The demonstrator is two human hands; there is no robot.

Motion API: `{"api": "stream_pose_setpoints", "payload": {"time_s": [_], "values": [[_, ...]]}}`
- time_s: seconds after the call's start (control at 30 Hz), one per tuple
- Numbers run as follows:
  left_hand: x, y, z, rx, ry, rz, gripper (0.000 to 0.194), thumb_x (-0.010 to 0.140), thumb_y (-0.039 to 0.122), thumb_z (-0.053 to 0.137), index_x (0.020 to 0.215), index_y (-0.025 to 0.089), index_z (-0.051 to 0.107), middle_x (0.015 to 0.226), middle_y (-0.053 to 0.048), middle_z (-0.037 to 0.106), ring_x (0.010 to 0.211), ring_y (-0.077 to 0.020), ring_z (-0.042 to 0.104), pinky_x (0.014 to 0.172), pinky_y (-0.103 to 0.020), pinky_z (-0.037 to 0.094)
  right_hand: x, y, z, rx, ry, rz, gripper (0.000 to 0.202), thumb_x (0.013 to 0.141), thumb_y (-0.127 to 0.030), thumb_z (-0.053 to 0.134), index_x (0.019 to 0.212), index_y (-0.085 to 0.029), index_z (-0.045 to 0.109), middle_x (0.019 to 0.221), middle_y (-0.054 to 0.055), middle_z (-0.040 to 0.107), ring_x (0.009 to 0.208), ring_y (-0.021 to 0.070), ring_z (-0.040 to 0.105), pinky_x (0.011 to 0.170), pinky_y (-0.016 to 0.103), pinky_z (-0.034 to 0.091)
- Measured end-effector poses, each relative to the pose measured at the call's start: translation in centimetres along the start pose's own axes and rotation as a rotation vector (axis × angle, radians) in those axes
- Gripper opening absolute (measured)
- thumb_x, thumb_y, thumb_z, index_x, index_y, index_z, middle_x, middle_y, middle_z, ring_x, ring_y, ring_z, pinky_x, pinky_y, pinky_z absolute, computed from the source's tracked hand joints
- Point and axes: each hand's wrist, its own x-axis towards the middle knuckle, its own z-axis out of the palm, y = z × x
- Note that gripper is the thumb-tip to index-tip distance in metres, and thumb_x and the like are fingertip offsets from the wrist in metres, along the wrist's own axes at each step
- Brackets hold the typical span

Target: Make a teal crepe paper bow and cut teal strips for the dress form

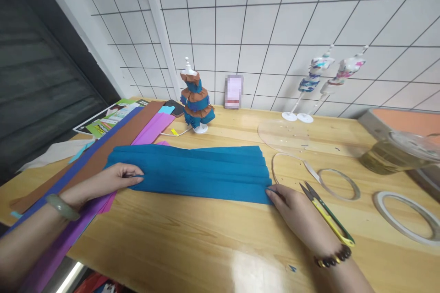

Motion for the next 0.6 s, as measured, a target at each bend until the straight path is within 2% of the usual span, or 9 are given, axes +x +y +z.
{"api": "stream_pose_setpoints", "payload": {"time_s": [0.1,0.23,0.6], "values": [[0.29,-0.49,0.00,-0.019,-0.011,0.003,0.025,0.071,0.041,0.055,0.068,0.015,0.053,0.058,0.005,0.040,0.054,-0.0084,0.033,0.052,-0.020,0.028,0.15,0.38,0.51,-0.005,0.027,0.014,0.032,0.084,-0.044,0.041,0.089,-0.022,0.065,0.096,0.005,0.071,0.088,0.0240,0.064,0.075,0.032,0.048],[0.51,-0.90,0.03,0.032,0.007,0.004,0.030,0.071,0.045,0.054,0.068,0.015,0.053,0.058,0.005,0.040,0.054,-0.0086,0.033,0.051,-0.020,0.028,0.25,0.25,0.87,-0.008,0.071,-0.010,0.030,0.084,-0.041,0.041,0.086,-0.023,0.065,0.093,0.006,0.071,0.083,0.0246,0.065,0.073,0.034,0.048],[0.63,-0.52,0.52,0.066,0.024,0.023,0.035,0.070,0.050,0.053,0.068,0.016,0.053,0.057,0.004,0.043,0.053,-0.0088,0.036,0.050,-0.020,0.031,0.43,-0.16,1.01,-0.087,0.111,-0.021,0.027,0.085,-0.038,0.039,0.086,-0.024,0.063,0.083,0.004,0.072,0.073,0.0221,0.066,0.065,0.031,0.048]]}}
